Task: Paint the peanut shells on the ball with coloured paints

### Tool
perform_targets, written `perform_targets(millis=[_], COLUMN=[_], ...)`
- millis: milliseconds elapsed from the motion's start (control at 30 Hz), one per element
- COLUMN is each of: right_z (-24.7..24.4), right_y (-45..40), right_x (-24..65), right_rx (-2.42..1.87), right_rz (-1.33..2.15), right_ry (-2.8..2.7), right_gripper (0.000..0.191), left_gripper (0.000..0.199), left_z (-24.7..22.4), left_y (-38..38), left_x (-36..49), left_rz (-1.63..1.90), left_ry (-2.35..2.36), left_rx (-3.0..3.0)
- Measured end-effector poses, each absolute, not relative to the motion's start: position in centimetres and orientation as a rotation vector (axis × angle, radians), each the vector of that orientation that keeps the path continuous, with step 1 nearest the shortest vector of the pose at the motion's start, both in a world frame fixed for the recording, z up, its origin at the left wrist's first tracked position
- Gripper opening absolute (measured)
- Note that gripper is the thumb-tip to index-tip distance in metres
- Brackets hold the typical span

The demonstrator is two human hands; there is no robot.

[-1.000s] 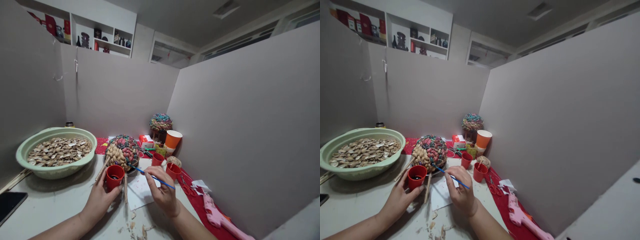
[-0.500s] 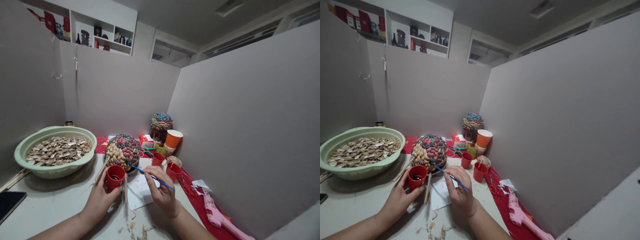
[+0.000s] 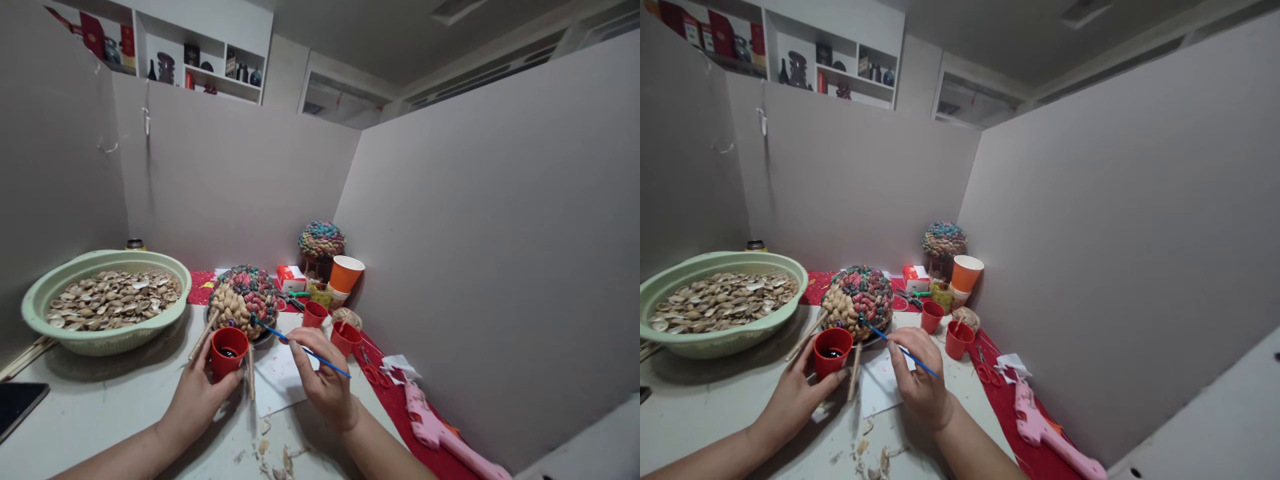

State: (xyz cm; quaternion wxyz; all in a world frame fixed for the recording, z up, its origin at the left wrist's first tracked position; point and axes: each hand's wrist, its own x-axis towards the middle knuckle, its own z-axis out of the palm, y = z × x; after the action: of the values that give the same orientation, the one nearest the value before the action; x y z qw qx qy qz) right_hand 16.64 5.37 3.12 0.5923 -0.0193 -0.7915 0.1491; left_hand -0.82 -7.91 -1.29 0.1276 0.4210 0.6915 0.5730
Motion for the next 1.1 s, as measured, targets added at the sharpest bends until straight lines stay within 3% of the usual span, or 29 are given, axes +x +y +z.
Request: perform_targets(millis=[300,733,1100], right_z=[3.2,5.3,3.6], right_y=[5.4,7.2,9.4], right_x=[16.6,16.4,15.9], right_rx=[-0.024,-0.118,-0.07], right_rz=[0.352,0.463,0.408], right_ry=[-1.824,-1.825,-1.768], right_gripper=[0.023,0.014,0.02], left_gripper=[0.079,0.062,0.07], left_z=[-1.3,-1.1,-1.6], left_y=[-7.8,-6.5,-3.4], left_x=[-0.7,0.0,0.6], left_rz=[1.68,1.789,1.883], left_ry=[1.95,1.938,1.885], left_rx=[1.177,1.153,1.174])
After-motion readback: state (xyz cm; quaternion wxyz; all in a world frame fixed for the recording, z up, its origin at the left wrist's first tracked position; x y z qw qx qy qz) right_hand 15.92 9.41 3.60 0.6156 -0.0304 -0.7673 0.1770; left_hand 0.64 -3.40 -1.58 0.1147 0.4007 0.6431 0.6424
